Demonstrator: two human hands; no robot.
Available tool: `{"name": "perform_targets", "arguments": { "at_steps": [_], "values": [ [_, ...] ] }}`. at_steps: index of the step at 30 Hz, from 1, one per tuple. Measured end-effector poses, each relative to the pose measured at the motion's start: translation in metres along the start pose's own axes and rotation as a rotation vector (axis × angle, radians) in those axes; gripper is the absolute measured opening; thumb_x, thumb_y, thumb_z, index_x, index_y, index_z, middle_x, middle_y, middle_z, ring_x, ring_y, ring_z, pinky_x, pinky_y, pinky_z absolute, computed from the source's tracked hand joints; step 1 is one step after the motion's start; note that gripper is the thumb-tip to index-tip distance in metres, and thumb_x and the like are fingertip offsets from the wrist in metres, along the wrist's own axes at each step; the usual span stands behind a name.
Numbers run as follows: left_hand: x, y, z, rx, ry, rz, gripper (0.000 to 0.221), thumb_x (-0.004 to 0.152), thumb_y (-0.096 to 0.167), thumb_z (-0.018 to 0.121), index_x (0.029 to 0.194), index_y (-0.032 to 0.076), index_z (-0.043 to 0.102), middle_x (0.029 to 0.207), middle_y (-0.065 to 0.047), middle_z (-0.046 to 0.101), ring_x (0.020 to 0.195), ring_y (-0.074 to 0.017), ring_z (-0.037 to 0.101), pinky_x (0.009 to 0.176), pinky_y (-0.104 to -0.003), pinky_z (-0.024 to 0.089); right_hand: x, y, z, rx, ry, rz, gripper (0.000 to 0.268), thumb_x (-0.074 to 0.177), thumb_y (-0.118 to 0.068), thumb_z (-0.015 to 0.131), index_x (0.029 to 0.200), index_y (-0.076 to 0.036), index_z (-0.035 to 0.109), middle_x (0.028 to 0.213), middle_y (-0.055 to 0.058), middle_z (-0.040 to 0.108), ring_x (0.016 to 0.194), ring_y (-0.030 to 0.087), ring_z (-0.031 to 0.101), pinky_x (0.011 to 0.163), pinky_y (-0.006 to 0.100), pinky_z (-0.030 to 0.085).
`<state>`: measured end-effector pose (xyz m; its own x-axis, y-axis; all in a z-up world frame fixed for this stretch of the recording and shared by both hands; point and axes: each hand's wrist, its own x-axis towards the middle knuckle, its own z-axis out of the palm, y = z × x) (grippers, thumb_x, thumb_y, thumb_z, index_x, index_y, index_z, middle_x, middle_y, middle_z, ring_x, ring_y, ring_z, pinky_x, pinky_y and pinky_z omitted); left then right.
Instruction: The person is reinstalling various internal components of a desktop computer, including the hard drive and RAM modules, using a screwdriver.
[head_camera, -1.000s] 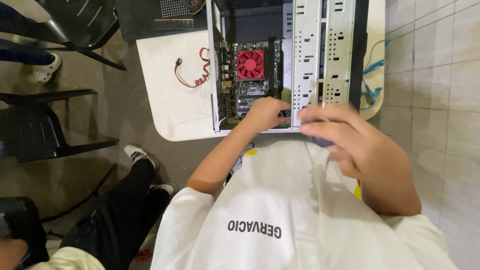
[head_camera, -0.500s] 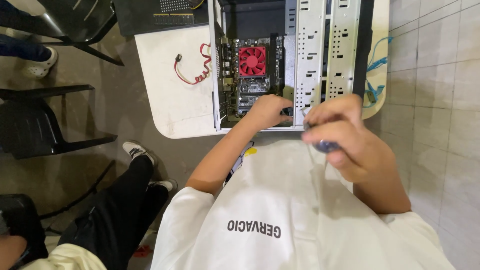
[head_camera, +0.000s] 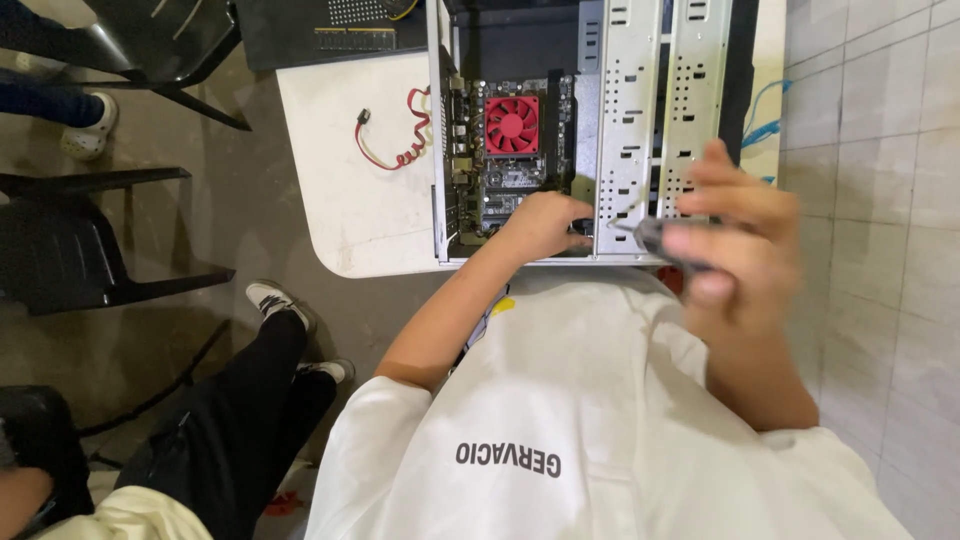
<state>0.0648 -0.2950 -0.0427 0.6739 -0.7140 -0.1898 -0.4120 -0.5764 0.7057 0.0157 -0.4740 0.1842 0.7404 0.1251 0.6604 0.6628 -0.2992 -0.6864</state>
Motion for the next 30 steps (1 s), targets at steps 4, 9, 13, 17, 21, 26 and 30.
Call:
{"name": "perform_targets", "arguments": {
  "at_steps": [4,9,13,17,21,26,30],
  "values": [
    [0.0,0.0,0.0,0.003,-0.016,-0.009,0.036,0.079,0.036,0.085,0.111,0.022,0.077,0.098,-0.004,0.08,0.086,-0.0356,0.072,0.063,-0.048,0.052,0.029,0.065,-0.029,0.893,-0.719,-0.153,0.032,0.108,-0.015,0.056,0.139,-0.015,0.051,0.129,0.01,0.067,0.095,0.027,0.081,0.089,0.048,0.064],
    [0.0,0.003,-0.004,-0.03,-0.024,0.006,0.036,0.079,0.03,0.086,0.113,0.021,0.078,0.103,-0.002,0.081,0.087,-0.0318,0.073,0.064,-0.045,0.055,0.026,0.016,0.024,0.163,0.204,0.159,0.069,0.101,-0.054,0.052,0.063,0.003,0.052,0.053,0.012,0.048,0.045,0.023,0.048,0.047,0.034,0.037],
    [0.001,0.001,-0.001,-0.006,-0.029,-0.011,0.036,0.08,0.033,0.085,0.113,0.022,0.077,0.103,-0.003,0.08,0.089,-0.0349,0.072,0.065,-0.047,0.053,0.018,-0.023,0.018,-0.088,0.345,0.269,0.072,0.109,-0.066,0.034,0.101,0.004,0.052,0.09,0.014,0.047,0.061,0.024,0.06,0.057,0.034,0.052],
    [0.001,-0.002,0.003,0.022,-0.031,-0.02,0.036,0.08,0.036,0.084,0.114,0.025,0.076,0.101,-0.004,0.079,0.089,-0.0366,0.071,0.066,-0.049,0.052,0.046,0.013,-0.031,0.266,-0.528,0.111,0.036,0.1,-0.044,0.05,0.105,-0.011,0.066,0.113,0.01,0.064,0.121,0.032,0.064,0.125,0.06,0.045],
    [0.002,-0.003,0.002,0.007,-0.021,0.005,0.031,0.078,0.034,0.087,0.103,0.019,0.077,0.093,-0.004,0.079,0.082,-0.0348,0.071,0.062,-0.047,0.051,0.068,0.052,-0.001,1.262,-0.846,0.078,0.016,0.095,-0.002,0.05,0.095,-0.012,0.037,0.089,0.015,0.074,0.065,0.034,0.073,0.058,0.041,0.066],
    [-0.01,0.014,-0.019,-0.106,-0.021,0.005,0.042,0.085,0.025,0.084,0.122,0.01,0.073,0.111,-0.012,0.078,0.103,-0.0334,0.075,0.089,-0.046,0.061,-0.016,0.043,0.019,0.362,0.016,0.017,0.066,0.094,-0.055,0.043,0.077,0.005,0.066,0.065,0.011,0.064,0.056,0.023,0.059,0.051,0.036,0.051],
    [0.002,0.001,-0.003,0.015,-0.041,-0.01,0.035,0.078,0.038,0.084,0.111,0.026,0.076,0.098,-0.004,0.079,0.087,-0.0356,0.072,0.064,-0.048,0.051,0.044,-0.059,-0.021,0.098,-0.456,0.516,0.073,0.107,-0.058,0.022,0.107,-0.004,0.072,0.118,0.016,0.063,0.114,0.028,0.065,0.103,0.039,0.052]
  ]
}}
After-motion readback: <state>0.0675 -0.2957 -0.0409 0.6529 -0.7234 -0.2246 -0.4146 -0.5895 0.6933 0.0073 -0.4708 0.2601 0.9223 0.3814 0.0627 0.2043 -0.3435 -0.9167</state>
